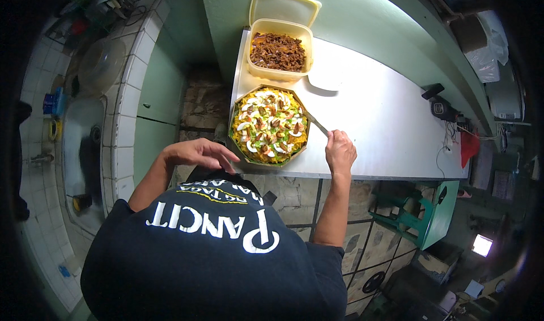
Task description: The person uses tongs to transfer cooked ground meat from a plastic container onto a large round dish that already contains tortilla chips, sliced onions, and a green sauce. The person repeatedly scoops meat and places it across the dish, then closes the container lid.
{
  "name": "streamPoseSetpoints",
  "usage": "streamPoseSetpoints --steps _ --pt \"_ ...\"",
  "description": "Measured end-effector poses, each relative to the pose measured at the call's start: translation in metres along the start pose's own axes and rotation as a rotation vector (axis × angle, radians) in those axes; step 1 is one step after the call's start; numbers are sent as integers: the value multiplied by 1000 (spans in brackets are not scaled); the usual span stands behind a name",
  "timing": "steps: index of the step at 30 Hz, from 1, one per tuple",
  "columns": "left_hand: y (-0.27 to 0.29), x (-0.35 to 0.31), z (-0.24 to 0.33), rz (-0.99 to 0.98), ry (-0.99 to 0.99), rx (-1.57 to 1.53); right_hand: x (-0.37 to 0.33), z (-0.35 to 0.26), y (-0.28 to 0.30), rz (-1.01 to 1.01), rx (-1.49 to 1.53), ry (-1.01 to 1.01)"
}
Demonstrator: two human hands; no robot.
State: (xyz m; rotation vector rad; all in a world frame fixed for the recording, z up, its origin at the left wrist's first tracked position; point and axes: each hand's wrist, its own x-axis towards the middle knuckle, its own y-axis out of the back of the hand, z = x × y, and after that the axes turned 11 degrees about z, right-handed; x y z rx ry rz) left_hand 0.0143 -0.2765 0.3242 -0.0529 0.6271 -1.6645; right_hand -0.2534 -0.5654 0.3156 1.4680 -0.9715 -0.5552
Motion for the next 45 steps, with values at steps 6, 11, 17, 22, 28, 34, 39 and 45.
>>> streamPoseSetpoints --steps 6,11,17,22,28,34,39,45 --pt "-21 9 54 -223 -468 -166 -4 0 -1 36 95 16" --pt "36 9 10 527 -358 -184 -8 2 -1 52 92 -15" --pt "123 -29 -166 1157 96 519 -18 8 -6 78 62 12" --pt "138 -92 -313 786 549 809 -20 5 -12 51 70 18" --pt "118 -135 -379 955 781 256 -20 11 -4 73 119 7" --pt "120 -130 -353 1083 781 102 -18 9 -5 30 75 13" --pt "113 -102 -308 1097 675 139 -18 10 -2 100 102 1" --pt "103 -91 -293 1068 679 159 -19 6 -6 32 59 11"
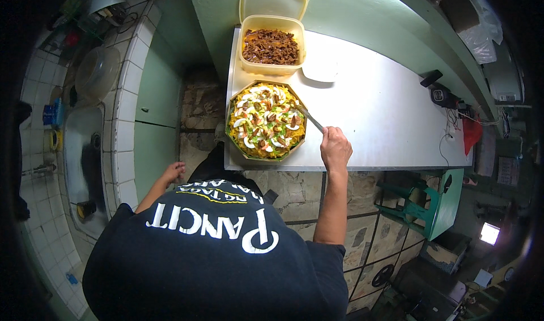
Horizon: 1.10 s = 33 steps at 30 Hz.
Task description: The person uses tongs to transfer cooked ground meat from a plastic container onto a large round dish that already contains tortilla chips, sliced onions, and a green sauce. The person repeatedly scoops meat and places it across the dish, then closes the container lid.
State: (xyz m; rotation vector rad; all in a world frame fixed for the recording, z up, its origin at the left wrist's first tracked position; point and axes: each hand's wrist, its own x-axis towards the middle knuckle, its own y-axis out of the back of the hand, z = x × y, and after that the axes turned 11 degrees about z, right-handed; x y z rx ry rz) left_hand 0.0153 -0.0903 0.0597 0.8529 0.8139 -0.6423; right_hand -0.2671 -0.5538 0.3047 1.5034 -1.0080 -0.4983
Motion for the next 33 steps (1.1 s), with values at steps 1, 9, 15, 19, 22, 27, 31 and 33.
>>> streamPoseSetpoints --steps 1,9,15,19,22,27,31,33 --pt "0 -1 -2 3 5 9 0 0 -1 4 -6 5" --pt "9 -5 -27 6 84 -35 5 -4 13 80 121 8" --pt "9 -4 -31 22 104 -37 27 -89 0 174 732 139" --pt "12 3 -30 16 70 -87 31 -191 -65 213 646 389" --pt "18 6 -43 27 86 -137 44 -206 -100 161 367 352" --pt "37 6 -84 71 132 -158 131 -154 -108 263 212 116" --pt "46 6 -106 65 171 -33 172 -131 -103 0 33 135" --pt "47 11 -106 61 159 -19 176 -133 -106 -58 11 172"
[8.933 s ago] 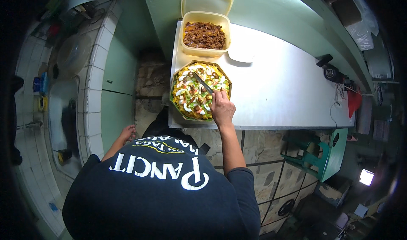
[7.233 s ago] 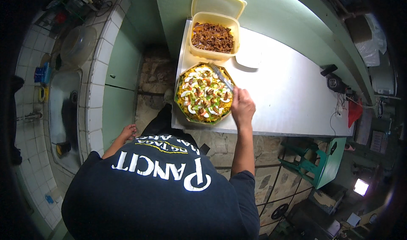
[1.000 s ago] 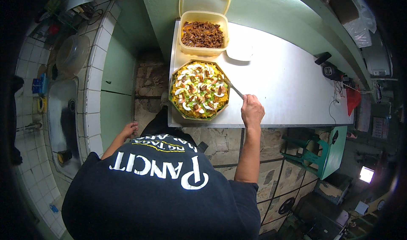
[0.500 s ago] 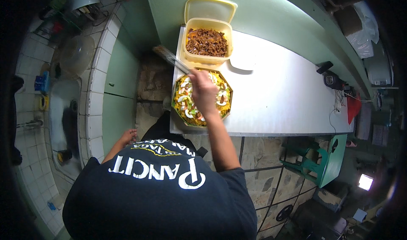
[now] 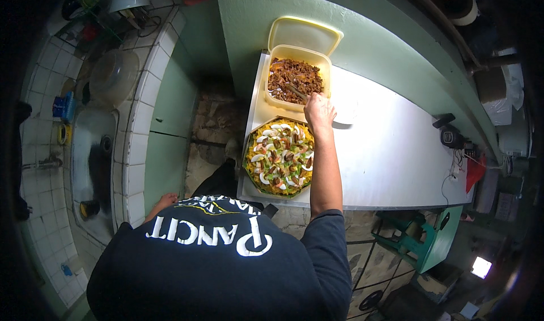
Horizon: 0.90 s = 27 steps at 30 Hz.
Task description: The person uses tongs to transfer cooked ground meat from a plastic container onto a large round dish that already contains tortilla chips, sliced onions, and a green sauce. The person repeatedly scoops meat and places it across the dish, then closes the container lid.
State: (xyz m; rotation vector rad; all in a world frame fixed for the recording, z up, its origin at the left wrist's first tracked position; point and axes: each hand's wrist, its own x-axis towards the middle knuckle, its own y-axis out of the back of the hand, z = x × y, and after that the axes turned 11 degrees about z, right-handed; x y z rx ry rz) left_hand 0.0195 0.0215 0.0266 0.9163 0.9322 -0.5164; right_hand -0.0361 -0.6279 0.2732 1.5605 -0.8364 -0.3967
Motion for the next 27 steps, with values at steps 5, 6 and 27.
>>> streamPoseSetpoints --steps 5,6,27 --pt "0 11 33 -39 -7 -138 0 -4 -6 -8 4 13" --pt "2 10 42 -27 4 -123 0 -2 -5 25 13 6" --pt "12 12 54 -40 30 -60 29 10 10 -168 31 308"
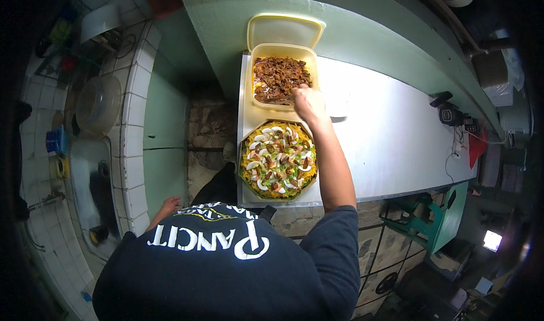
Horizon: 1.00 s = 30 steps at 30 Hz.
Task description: The person uses tongs to transfer cooked ground meat from a plastic container onto a large round dish that already contains tortilla chips, sliced onions, and a green sauce. The person repeatedly scoops meat and places it across the dish, then closes the container lid.
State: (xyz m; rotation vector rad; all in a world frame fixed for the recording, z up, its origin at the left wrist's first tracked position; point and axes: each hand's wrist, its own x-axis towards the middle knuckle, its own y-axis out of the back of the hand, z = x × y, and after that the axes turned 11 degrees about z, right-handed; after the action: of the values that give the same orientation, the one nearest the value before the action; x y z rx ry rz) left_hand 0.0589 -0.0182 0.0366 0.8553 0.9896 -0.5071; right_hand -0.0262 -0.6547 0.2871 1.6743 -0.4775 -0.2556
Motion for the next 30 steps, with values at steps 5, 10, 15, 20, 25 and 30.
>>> streamPoseSetpoints --steps 5,10,15,20,25,30 --pt "-4 -5 19 5 46 -11 -3 29 22 169 31 -272" --pt "-10 -13 34 -14 23 -35 -18 15 35 192 -40 -327" --pt "-16 -15 40 8 22 -25 -24 -9 9 212 -111 -188" --pt "-15 -18 39 -6 16 -54 -22 -17 -8 161 -112 -163" --pt "-15 -22 30 2 16 -36 -38 -10 13 266 -15 -274" --pt "-26 -19 21 17 28 11 -75 -2 35 401 157 -360"
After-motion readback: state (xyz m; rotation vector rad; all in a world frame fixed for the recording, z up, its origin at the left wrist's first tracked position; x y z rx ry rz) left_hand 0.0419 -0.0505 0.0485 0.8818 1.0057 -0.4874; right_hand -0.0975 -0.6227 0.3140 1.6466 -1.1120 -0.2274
